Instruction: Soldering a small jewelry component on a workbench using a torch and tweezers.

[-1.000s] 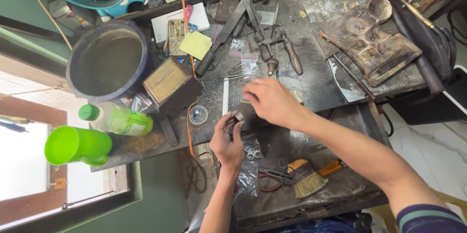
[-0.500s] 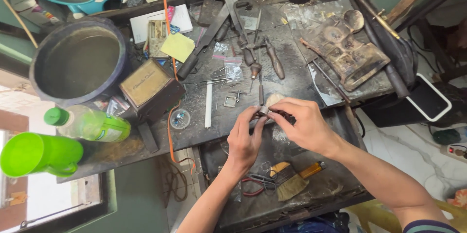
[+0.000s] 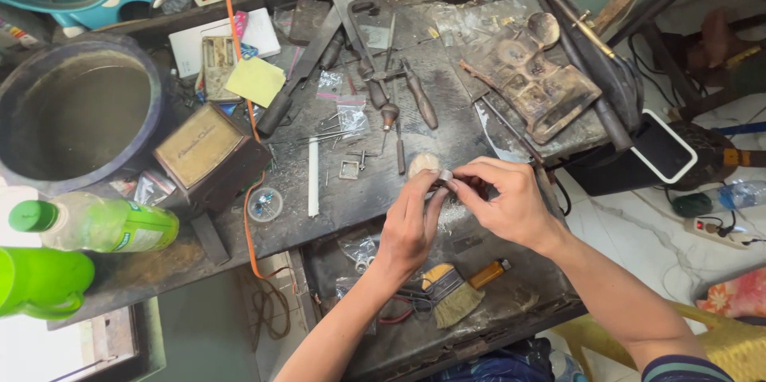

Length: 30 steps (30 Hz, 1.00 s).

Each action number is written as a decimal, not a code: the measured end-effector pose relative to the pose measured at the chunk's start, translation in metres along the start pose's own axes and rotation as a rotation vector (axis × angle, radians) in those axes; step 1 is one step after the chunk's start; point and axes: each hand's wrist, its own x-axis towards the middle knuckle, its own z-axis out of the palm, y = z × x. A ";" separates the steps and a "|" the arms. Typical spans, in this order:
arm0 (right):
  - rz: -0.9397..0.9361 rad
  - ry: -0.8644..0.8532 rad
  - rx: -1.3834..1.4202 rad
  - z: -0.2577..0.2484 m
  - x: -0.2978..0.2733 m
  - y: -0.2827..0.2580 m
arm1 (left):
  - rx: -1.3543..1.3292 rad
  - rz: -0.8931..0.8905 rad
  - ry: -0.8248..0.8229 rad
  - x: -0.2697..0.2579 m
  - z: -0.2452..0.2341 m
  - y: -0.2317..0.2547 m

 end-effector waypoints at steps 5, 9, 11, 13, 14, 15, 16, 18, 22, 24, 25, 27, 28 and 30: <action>-0.035 0.066 -0.040 -0.012 -0.003 0.011 | -0.019 0.004 -0.027 0.007 -0.007 0.006; -0.058 0.129 -0.074 -0.027 -0.009 0.035 | 0.026 0.018 -0.101 -0.008 -0.017 0.002; -0.074 0.132 -0.158 -0.040 -0.009 0.046 | 0.005 0.023 -0.216 -0.017 -0.031 -0.001; -0.089 0.134 -0.242 -0.051 -0.012 0.069 | -0.014 0.029 -0.332 -0.026 -0.040 -0.004; -0.058 0.176 -0.273 -0.057 -0.015 0.086 | -0.015 0.023 -0.353 -0.031 -0.042 -0.005; -0.027 0.215 -0.303 -0.062 -0.019 0.104 | -0.015 0.014 -0.374 -0.036 -0.045 -0.006; -0.023 0.219 -0.310 -0.065 -0.020 0.111 | -0.023 0.017 -0.376 -0.038 -0.045 -0.005; 0.040 0.379 -0.387 -0.072 -0.020 0.126 | -0.057 -0.044 -0.409 -0.040 -0.045 -0.004; 0.052 0.444 -0.430 -0.076 -0.026 0.149 | -0.073 -0.043 -0.467 -0.047 -0.042 -0.003; 0.047 0.447 -0.423 -0.076 -0.030 0.155 | -0.043 -0.031 -0.477 -0.050 -0.040 -0.003; 0.050 0.442 -0.424 -0.075 -0.032 0.154 | -0.045 -0.036 -0.478 -0.051 -0.040 -0.003; 0.046 0.440 -0.431 -0.073 -0.033 0.153 | -0.038 -0.043 -0.501 -0.053 -0.040 -0.005; 0.047 0.438 -0.430 -0.073 -0.034 0.154 | -0.038 -0.045 -0.501 -0.053 -0.040 -0.004; 0.011 0.426 -0.457 -0.073 -0.035 0.154 | -0.058 -0.047 -0.500 -0.053 -0.039 -0.004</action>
